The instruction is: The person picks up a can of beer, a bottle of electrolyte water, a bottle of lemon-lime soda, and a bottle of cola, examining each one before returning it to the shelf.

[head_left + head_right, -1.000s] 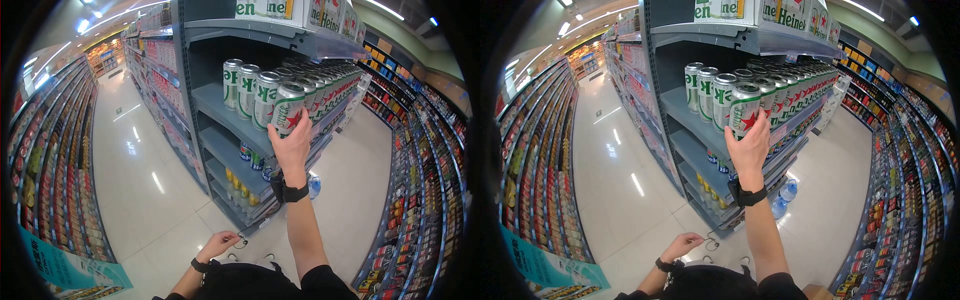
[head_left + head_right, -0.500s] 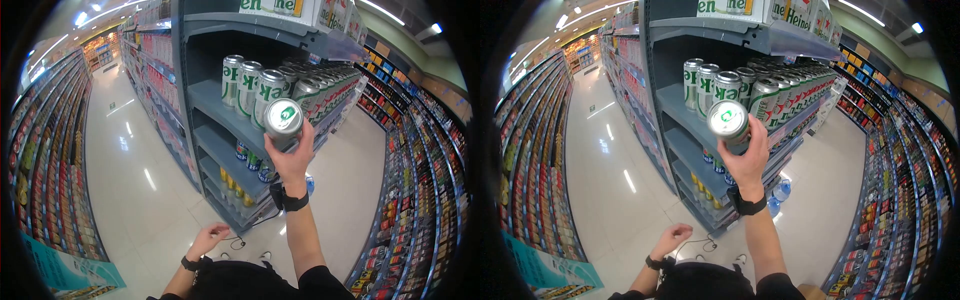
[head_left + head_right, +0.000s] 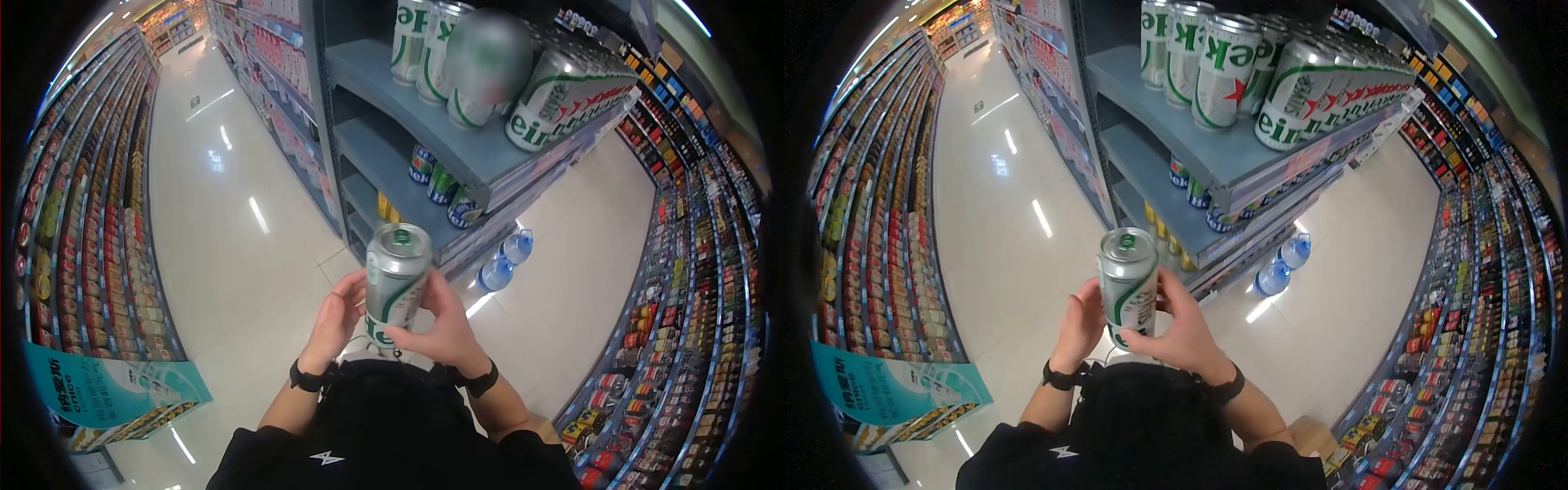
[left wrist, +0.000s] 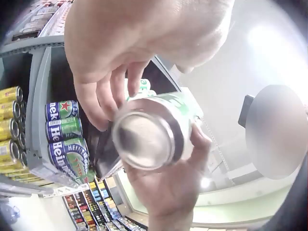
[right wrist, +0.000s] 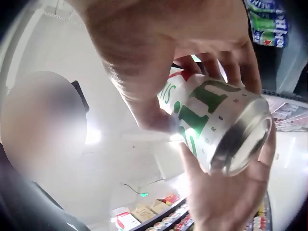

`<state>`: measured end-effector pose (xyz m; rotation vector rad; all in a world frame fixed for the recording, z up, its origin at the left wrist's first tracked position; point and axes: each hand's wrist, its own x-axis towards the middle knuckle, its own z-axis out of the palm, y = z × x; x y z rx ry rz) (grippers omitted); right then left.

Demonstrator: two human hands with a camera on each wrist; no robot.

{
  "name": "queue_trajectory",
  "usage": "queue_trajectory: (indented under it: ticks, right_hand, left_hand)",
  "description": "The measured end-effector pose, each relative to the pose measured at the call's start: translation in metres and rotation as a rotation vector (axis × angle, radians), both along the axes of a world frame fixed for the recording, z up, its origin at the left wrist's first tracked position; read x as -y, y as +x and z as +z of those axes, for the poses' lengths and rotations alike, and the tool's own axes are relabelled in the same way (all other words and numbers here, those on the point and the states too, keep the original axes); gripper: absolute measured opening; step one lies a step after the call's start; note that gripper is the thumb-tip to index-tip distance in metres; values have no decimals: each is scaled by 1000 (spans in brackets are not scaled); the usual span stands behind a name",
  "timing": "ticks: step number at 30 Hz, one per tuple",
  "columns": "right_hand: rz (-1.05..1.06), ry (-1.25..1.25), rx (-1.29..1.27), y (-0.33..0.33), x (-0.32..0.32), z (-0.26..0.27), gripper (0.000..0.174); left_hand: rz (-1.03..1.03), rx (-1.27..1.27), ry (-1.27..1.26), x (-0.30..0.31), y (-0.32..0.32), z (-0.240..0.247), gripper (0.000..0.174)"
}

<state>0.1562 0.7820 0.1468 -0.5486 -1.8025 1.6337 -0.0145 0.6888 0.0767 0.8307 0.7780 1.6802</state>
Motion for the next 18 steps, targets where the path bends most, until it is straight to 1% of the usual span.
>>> queue_trajectory:
  ticks: [1,2,3,4,5,6,7,8,9,10,11,12,13,14,15,16,18]
  right_hand:
    - [8,-25,77,-1,3,-9,89]
    - [-10,26,95,-2,5,-19,91]
    - [-13,17,100,-2,7,-22,91]
    - [-54,94,161,-2,10,-24,90]
    - [-93,175,221,-2,12,-27,89]
    - [-109,193,248,-2,14,-30,92]
    - [-108,188,253,0,15,-30,92]
    - [-99,107,309,2,17,-29,97]
    - [-90,26,366,6,20,-28,102]
    - [-105,53,353,10,24,-28,95]
    - [-102,53,359,16,25,-28,95]
    - [-109,161,338,23,25,-26,87]
    - [-114,270,315,29,25,-24,79]
    - [-177,275,273,33,27,-21,59]
    - [-172,272,277,39,27,-25,59]
    - [-200,220,270,45,25,-31,53]
    - [-239,117,251,49,23,-38,39]
  left_hand:
    - [-4,6,-20,1,6,-3,86]
    - [-9,-7,-21,0,11,-5,83]
    - [-12,-19,-19,-1,16,-7,81]
    - [18,-50,-47,0,21,-9,70]
    - [17,-43,-55,1,25,-11,70]
    - [25,-67,-136,1,28,-12,65]
    - [32,-92,-215,0,31,-13,59]
    - [57,-12,-250,-1,36,-13,53]
    - [57,-6,-257,1,36,-14,53]
    - [22,205,-323,2,35,-14,54]
    - [-11,417,-385,1,34,-15,55]
    - [17,421,-408,-2,36,-17,66]
    - [22,426,-405,-2,33,-22,66]
    - [-53,501,-353,-1,28,-28,71]
    - [-128,577,-303,1,26,-30,77]
    - [-123,626,-366,1,27,-29,83]
    - [-152,662,-344,2,24,-30,84]
